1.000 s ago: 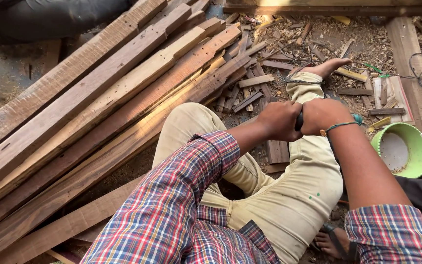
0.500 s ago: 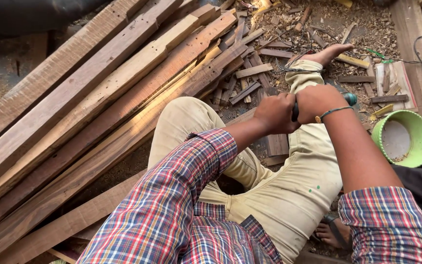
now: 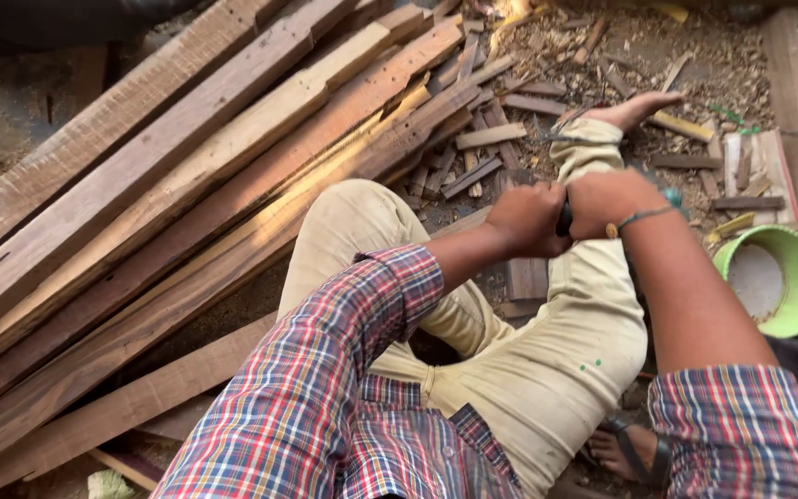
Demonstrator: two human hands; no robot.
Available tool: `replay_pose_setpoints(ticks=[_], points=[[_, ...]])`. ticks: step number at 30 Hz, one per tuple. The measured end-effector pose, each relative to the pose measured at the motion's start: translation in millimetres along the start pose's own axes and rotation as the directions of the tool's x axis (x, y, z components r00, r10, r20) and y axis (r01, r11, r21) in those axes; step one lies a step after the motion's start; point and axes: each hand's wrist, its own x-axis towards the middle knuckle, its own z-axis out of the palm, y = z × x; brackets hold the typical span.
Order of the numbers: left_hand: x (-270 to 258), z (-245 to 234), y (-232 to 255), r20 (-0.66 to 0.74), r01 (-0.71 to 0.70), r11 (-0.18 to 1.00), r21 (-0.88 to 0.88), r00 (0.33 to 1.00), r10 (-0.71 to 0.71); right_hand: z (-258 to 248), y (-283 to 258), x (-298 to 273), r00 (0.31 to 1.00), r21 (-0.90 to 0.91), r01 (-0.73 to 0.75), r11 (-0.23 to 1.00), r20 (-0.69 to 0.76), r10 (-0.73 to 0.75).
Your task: Handling wood planks and an electric drill to prepare materials in a workshop.
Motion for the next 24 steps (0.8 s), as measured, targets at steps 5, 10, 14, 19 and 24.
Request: replay_pose_setpoints(ticks=[5,10,14,19,24], points=[[4,1,0,0.143,-0.037,0.999,0.022,0.989,0.034,6,1,-6,0.998,0.142,-0.024,0.990,0.061,0.015],[3,-1,1,0.115,-0.018,1.000,0.021,0.993,0.015,-4,1,-6,0.999,0.076,0.029,0.997,0.036,-0.032],[2,-2,6,0.137,-0.018,0.999,0.048,0.990,0.011,-6,1,-10,0.997,0.111,0.005,0.994,0.071,-0.013],[2,-7,7,0.157,-0.025,0.998,0.058,0.987,0.016,-8,2,-11,0.997,0.109,0.015,0.994,0.071,-0.023],[3,-8,7,0.142,-0.033,0.998,0.050,0.990,0.025,-14,3,-12,0.995,0.096,0.036,0.995,0.086,-0.044]])
